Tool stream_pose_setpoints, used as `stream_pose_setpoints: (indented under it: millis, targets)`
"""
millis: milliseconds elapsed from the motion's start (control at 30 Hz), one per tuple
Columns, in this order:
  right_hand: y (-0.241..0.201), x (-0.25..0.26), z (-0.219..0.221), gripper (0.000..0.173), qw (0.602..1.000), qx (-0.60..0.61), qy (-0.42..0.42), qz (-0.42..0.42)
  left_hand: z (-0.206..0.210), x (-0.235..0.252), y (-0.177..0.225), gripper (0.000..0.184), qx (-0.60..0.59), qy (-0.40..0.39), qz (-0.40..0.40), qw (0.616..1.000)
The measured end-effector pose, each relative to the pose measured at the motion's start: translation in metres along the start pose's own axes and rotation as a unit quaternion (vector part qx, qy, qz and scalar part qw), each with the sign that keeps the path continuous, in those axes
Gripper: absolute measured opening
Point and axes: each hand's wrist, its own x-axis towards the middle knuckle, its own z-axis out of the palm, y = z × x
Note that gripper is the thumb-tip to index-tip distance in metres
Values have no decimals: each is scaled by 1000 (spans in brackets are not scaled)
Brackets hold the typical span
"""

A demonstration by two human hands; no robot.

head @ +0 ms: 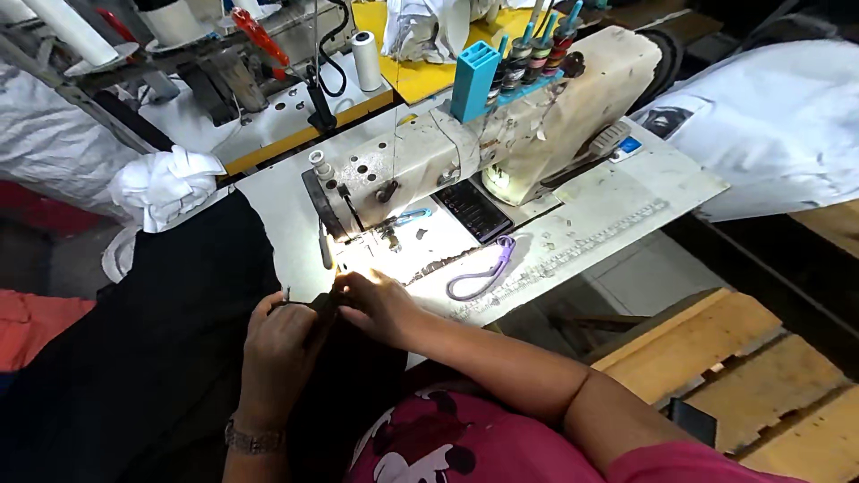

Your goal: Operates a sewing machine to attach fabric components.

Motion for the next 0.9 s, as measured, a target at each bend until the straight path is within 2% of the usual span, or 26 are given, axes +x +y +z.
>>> stream_pose_setpoints:
  millis: [133,267,467,567,700,833,900]
  targets:
    - [2,-5,-3,22,1000,3,14,-5,-12,-1,13,19,-2,12,0,1000]
    - [7,-14,-4,16,998,15,42,-52,-21,-12,21,19,11,-4,-1,1000]
    - [-2,-21,2,36,997,52,-56,-20,-29,-24,28,16,32,24,-5,999]
    - [-5,-20,5,32,998,46,9,-40,-36,-25,30,16,24,27,-8,999]
    - [-4,-22,6,28,988,28,94,-117,-41,-27,34,14,31,11,-14,999]
    - [2,-25,10,11,966,-28,137,-217,-40,-29,36,14,27,8,-15,999]
    - [4,-24,12,9,959,-41,142,-240,-40,-30,37,14,26,6,-12,1000]
